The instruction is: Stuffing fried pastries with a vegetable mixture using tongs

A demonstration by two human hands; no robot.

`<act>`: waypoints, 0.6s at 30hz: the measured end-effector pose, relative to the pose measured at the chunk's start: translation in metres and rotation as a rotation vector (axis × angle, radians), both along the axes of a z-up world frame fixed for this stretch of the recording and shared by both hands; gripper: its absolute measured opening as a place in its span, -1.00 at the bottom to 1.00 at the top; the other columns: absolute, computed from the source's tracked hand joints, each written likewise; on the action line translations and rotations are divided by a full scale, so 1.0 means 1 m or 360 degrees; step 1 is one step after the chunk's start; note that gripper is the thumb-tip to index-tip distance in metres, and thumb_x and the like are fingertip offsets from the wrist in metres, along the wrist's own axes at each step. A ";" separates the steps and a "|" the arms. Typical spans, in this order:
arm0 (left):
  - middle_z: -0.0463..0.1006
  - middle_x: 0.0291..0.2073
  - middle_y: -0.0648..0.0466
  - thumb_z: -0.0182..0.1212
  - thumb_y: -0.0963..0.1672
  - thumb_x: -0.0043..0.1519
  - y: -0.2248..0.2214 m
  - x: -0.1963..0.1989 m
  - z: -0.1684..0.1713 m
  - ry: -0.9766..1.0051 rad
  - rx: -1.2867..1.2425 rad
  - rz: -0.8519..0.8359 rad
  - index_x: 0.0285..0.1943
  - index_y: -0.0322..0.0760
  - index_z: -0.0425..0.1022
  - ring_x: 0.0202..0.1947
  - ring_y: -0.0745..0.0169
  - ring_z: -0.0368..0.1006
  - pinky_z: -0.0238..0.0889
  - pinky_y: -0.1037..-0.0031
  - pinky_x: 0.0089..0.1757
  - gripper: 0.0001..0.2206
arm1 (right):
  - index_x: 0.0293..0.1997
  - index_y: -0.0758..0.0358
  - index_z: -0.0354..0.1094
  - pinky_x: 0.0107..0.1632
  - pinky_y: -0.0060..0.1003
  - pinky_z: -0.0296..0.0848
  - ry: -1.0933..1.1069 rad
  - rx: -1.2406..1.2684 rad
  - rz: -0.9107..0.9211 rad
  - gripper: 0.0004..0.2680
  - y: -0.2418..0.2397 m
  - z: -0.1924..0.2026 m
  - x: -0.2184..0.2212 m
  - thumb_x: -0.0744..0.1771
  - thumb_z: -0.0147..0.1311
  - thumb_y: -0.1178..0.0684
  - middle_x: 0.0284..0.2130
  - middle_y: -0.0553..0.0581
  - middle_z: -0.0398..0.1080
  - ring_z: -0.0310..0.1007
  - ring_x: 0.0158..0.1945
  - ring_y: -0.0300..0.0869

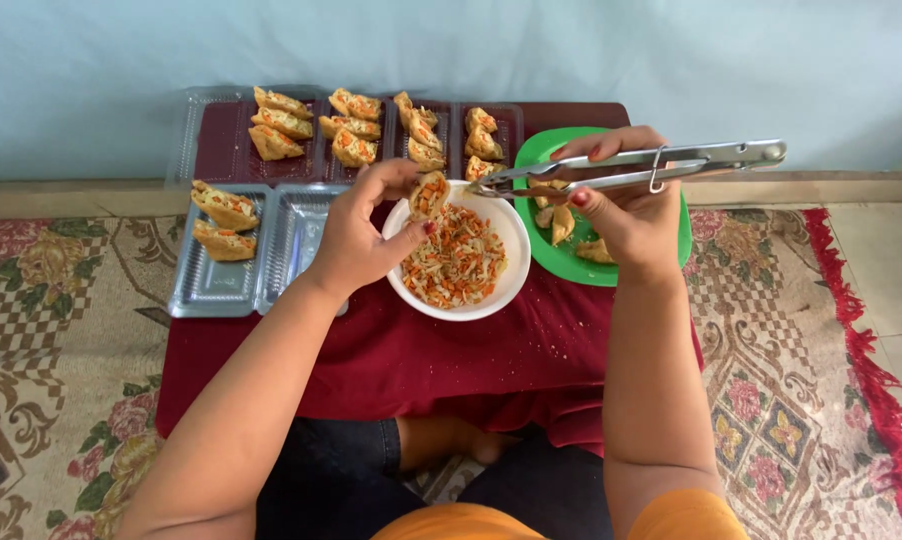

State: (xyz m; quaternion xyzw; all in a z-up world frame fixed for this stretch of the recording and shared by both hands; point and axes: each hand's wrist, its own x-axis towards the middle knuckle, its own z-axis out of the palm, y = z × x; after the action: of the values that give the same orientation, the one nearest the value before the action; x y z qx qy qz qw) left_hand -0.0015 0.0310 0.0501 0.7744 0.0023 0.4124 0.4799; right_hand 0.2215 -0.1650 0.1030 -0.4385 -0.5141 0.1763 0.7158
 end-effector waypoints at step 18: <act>0.62 -0.07 -0.17 0.53 -0.11 0.09 0.012 0.012 -0.029 0.0053 0.0192 0.0224 0.17 -0.35 0.47 -0.02 -0.23 0.58 -0.09 -0.25 0.30 -0.51 | -0.09 0.42 0.11 -0.09 -0.14 0.69 0.0091 -0.0047 0.0204 -0.71 0.037 -0.047 0.021 0.26 0.26 0.30 -0.12 0.65 0.39 0.65 -0.20 0.13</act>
State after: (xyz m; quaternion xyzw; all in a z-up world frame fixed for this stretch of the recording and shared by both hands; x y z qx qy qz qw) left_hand 0.0109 0.0425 0.0215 0.8065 0.0397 0.4316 0.4020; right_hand 0.2427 -0.1276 0.0559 -0.4099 -0.5178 0.2418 0.7109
